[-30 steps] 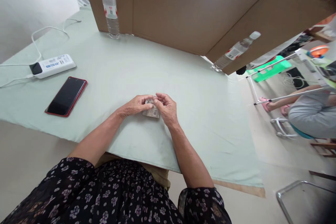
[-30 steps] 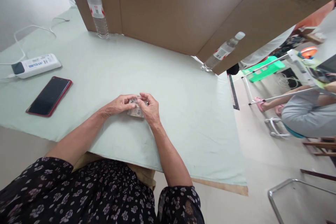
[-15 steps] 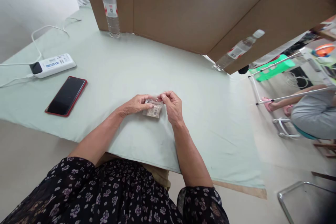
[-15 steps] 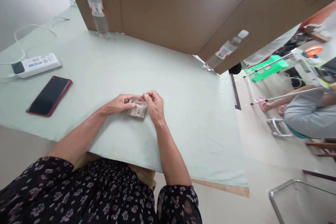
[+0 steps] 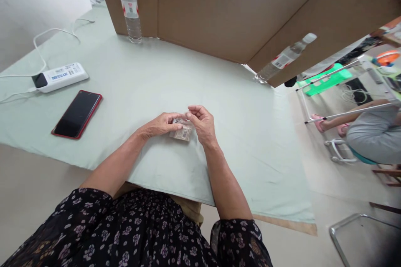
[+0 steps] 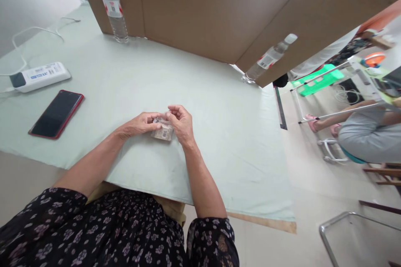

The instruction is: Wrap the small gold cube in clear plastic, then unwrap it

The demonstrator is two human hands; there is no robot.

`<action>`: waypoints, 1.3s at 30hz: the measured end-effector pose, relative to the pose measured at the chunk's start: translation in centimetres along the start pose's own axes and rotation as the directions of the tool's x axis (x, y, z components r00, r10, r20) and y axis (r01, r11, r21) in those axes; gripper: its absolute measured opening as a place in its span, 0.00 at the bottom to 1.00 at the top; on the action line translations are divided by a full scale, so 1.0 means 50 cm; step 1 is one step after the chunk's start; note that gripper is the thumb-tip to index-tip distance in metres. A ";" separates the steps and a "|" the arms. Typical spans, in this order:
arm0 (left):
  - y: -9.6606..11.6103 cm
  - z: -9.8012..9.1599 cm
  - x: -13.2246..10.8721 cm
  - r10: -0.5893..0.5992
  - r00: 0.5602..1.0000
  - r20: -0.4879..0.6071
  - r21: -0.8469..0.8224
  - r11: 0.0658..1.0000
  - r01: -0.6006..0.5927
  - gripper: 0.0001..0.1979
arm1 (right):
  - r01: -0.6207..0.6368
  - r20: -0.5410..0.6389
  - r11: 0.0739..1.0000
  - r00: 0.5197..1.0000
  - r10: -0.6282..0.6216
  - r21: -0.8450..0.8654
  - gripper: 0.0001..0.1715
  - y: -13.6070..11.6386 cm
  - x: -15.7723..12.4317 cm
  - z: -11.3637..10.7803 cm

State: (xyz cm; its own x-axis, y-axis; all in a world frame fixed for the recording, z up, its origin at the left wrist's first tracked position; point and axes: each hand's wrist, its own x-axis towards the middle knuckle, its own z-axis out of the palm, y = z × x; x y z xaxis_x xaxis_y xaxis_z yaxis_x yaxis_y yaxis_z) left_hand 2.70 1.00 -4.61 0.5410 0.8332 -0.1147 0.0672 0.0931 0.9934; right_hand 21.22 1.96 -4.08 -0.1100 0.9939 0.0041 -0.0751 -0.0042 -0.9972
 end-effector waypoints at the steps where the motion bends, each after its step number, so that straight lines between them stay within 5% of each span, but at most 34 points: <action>1: 0.001 0.000 0.000 -0.006 1.000 0.003 -0.003 1.000 0.006 0.31 | 0.008 -0.011 1.000 1.000 -0.008 -0.008 0.19 0.001 0.001 -0.001; 16: -0.011 -0.002 0.001 0.010 1.000 0.002 -0.101 0.995 -0.009 0.29 | 0.001 -0.061 0.997 0.998 0.004 0.083 0.15 0.006 0.004 0.001; 29: -0.020 -0.002 0.004 -0.037 0.998 -0.048 -0.143 0.989 0.030 0.28 | 0.107 0.059 0.989 0.993 -0.102 -0.106 0.15 0.010 -0.021 -0.015; 39: 0.000 0.011 -0.001 -0.043 0.995 -0.090 -0.141 0.990 0.030 0.29 | 0.275 0.143 0.914 0.960 -0.242 -0.299 0.03 0.003 -0.037 -0.024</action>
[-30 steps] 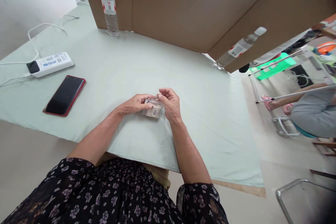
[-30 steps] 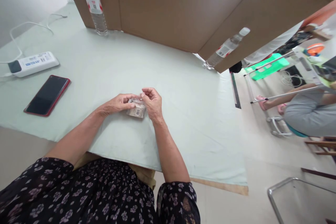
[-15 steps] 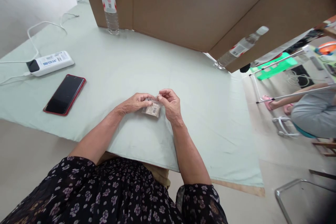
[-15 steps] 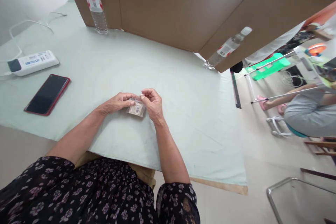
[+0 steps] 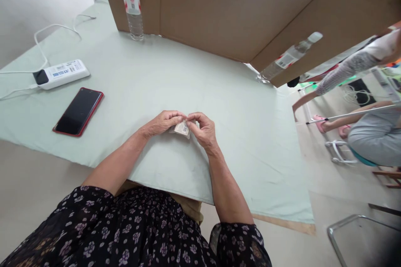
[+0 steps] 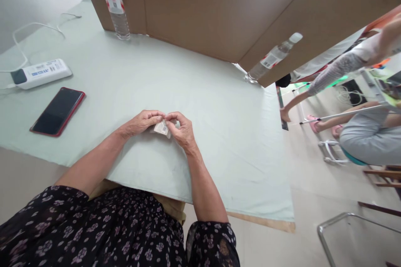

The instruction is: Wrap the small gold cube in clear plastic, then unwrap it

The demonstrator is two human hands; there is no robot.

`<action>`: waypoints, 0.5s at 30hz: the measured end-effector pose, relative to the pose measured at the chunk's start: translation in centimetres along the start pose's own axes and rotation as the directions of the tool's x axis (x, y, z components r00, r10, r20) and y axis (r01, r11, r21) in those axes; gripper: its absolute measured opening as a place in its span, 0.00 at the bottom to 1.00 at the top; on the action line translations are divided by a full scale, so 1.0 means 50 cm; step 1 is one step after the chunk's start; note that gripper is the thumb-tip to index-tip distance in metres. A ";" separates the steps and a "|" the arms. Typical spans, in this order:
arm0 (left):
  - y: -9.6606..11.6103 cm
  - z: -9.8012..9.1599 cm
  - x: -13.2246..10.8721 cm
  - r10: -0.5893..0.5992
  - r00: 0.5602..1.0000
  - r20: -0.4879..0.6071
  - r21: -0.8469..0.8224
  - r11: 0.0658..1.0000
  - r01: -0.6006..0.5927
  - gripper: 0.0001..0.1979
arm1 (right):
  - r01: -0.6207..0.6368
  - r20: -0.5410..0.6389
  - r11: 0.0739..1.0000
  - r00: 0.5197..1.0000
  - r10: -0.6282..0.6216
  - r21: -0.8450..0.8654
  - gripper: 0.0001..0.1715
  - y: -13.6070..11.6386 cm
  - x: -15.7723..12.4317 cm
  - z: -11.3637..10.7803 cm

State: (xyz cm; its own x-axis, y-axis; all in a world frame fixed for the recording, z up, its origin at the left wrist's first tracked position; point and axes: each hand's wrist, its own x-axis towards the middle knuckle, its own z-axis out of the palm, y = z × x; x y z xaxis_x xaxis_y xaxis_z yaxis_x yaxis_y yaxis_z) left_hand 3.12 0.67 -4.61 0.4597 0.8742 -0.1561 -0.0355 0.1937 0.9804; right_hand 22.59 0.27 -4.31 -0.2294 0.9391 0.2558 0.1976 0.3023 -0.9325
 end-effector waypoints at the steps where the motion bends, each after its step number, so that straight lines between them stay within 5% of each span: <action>1: 0.002 0.001 -0.001 -0.003 1.000 -0.002 0.001 1.000 0.003 0.30 | 0.016 0.009 1.000 1.000 -0.015 -0.019 0.03 -0.002 -0.001 -0.001; 6: 0.005 0.002 -0.003 0.012 1.000 -0.013 0.064 0.998 -0.011 0.29 | 0.161 0.069 0.966 0.986 -0.150 -0.203 0.05 -0.010 -0.009 -0.004; 15: 0.007 0.007 -0.004 0.041 0.998 -0.046 0.121 0.992 -0.036 0.26 | 0.384 0.179 0.768 0.923 -0.342 -0.512 0.15 -0.006 -0.029 -0.001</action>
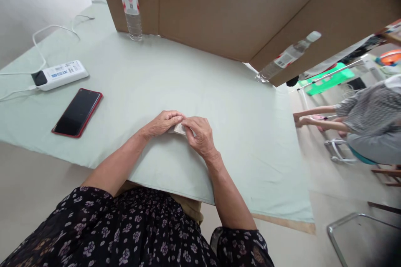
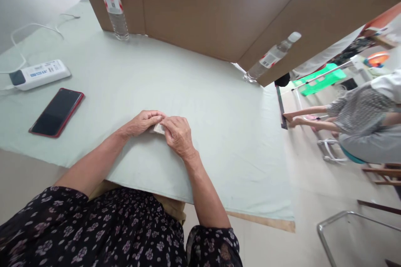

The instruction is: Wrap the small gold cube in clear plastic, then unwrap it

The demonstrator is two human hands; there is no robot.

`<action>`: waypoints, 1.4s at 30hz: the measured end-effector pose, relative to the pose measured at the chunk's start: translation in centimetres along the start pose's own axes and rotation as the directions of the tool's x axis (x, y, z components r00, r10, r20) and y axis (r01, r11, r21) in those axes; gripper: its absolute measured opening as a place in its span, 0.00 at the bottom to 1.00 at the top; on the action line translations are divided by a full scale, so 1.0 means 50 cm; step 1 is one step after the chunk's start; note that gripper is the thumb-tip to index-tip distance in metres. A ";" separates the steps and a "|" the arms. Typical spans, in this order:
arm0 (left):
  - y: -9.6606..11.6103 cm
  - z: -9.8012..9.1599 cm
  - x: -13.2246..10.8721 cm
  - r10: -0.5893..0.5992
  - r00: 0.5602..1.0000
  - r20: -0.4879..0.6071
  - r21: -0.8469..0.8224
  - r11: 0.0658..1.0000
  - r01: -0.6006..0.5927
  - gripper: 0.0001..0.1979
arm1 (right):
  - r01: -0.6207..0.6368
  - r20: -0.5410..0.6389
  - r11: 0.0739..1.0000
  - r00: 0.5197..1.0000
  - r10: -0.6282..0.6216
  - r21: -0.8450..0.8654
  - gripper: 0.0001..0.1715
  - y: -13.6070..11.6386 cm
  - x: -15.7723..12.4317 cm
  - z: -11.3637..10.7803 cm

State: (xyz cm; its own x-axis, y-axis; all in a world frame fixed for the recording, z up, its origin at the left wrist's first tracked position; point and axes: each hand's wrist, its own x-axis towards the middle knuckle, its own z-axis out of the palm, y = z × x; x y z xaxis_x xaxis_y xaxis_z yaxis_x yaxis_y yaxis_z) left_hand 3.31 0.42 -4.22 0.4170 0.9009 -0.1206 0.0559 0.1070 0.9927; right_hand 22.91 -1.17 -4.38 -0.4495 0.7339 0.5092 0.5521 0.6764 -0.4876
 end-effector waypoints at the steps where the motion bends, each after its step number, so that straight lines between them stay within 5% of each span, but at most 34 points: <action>1: 0.001 0.000 0.000 0.002 1.000 0.001 0.001 1.000 -0.002 0.25 | 0.003 0.001 1.000 1.000 -0.003 -0.005 0.16 -0.002 -0.004 0.000; 12: 0.000 0.000 0.002 -0.055 0.998 0.016 -0.087 0.995 0.056 0.29 | -0.167 -0.141 0.952 0.968 0.208 0.256 0.11 -0.004 -0.024 -0.018; 16: -0.002 0.000 0.002 -0.079 0.997 0.014 -0.096 0.992 0.080 0.30 | -0.232 -0.095 0.925 0.958 0.271 0.300 0.18 0.015 -0.030 -0.023; 22: -0.005 0.004 0.001 -0.073 0.997 -0.004 -0.126 0.989 0.072 0.28 | -0.070 0.021 0.995 0.997 0.068 0.072 0.35 0.027 -0.040 0.006; 27: -0.006 0.008 0.002 -0.055 0.998 -0.026 -0.151 0.987 0.050 0.28 | -0.045 -0.043 0.994 0.998 0.040 -0.104 0.30 0.024 -0.048 0.036; 42: -0.012 0.010 0.006 0.006 0.999 -0.043 -0.064 0.998 -0.008 0.27 | -0.017 -0.022 0.990 1.000 0.015 -0.139 0.22 0.029 -0.045 0.031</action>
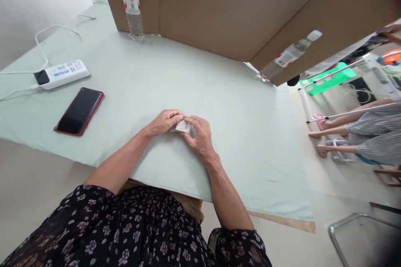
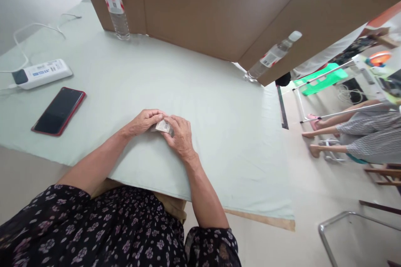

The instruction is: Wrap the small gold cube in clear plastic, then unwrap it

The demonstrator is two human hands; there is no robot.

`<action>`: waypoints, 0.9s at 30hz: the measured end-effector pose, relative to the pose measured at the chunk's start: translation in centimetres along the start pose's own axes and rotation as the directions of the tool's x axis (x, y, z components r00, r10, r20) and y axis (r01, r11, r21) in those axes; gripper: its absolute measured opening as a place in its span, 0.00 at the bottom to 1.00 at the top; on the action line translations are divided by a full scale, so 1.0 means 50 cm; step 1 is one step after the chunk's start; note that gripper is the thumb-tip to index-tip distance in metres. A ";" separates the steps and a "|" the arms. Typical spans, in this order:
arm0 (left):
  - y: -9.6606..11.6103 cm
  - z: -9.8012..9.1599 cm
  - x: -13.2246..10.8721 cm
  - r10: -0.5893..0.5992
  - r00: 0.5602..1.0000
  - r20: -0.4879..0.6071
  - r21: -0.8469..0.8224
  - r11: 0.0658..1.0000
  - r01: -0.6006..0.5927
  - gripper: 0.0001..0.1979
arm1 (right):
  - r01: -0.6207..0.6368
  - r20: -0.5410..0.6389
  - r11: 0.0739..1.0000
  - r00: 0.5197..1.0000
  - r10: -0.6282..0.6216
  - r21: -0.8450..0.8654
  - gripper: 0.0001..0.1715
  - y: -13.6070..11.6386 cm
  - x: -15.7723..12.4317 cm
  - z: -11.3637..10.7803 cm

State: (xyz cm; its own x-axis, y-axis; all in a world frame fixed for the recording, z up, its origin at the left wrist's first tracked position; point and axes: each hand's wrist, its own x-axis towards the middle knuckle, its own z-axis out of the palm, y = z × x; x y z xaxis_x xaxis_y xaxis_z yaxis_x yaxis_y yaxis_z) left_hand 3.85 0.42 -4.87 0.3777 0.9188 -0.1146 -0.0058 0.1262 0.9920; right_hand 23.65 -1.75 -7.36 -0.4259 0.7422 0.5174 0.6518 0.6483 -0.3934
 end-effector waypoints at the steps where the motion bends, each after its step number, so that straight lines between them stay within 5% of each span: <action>1: 0.000 0.000 0.000 0.002 1.000 -0.001 0.002 1.000 -0.002 0.26 | -0.012 0.010 1.000 1.000 0.012 -0.008 0.22 0.001 -0.001 0.001; 19: 0.000 0.009 -0.002 0.119 0.992 -0.042 0.167 0.980 -0.111 0.21 | 0.069 -0.096 0.997 0.993 -0.073 -0.042 0.16 -0.007 0.001 0.002; 27: -0.006 0.010 0.001 0.067 0.995 -0.080 0.083 0.995 -0.060 0.21 | -0.009 0.020 1.000 1.000 0.008 0.006 0.43 0.009 0.001 -0.022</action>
State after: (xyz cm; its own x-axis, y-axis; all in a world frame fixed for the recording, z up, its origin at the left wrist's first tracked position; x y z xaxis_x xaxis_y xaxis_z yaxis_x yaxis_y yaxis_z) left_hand 4.33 0.22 -5.14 0.3014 0.9521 -0.0519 0.0486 0.0391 0.9981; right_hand 24.62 -1.64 -6.67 -0.4328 0.7509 0.4989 0.6517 0.6430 -0.4023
